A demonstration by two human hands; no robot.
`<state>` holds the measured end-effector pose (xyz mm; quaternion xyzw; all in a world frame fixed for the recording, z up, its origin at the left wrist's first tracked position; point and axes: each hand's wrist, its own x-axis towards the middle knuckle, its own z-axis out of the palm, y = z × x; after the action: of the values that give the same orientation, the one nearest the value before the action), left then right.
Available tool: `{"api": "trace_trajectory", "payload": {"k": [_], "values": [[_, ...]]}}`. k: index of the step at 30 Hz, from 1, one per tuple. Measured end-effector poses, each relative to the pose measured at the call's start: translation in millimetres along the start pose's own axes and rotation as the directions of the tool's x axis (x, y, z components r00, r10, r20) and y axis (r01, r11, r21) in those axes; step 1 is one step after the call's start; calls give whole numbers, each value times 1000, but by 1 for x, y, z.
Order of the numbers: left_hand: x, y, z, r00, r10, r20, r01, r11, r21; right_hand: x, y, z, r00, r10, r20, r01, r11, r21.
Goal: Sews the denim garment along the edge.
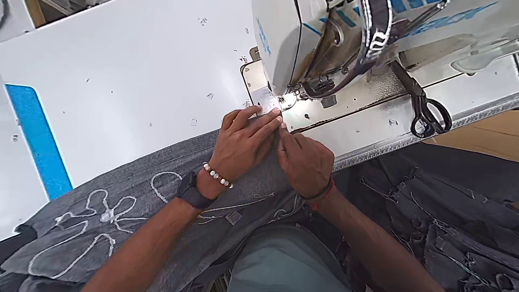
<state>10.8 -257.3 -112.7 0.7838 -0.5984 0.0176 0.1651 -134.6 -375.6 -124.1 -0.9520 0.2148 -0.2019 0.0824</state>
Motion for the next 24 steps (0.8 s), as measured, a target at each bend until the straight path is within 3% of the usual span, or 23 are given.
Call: {"api": "trace_trajectory", "payload": {"k": [10,14,16,18,20,22,24], "values": [[26,-18,9,999,22,-49,-17,995,100,32,11,-3,994,20,104,-17,999,-27],[24,-18,8,997,60,-52,-56,995,82,34,19,-30,952,31,304,-56,995,77],[24,-19,6,994,89,-63,-85,994,70,37,47,-58,924,56,378,-135,973,185],[24,-18,5,994,84,-64,-78,993,83,42,92,-87,944,170,282,-216,966,142],[24,-16,5,996,59,-63,-52,994,96,55,144,-109,934,331,138,-328,944,-46],[25,-15,5,998,27,-56,-21,993,120,73,186,-114,893,450,12,-440,878,-191],[26,-14,6,998,9,-60,-1,991,131,82,206,-105,879,473,-63,-470,838,-277]]}}
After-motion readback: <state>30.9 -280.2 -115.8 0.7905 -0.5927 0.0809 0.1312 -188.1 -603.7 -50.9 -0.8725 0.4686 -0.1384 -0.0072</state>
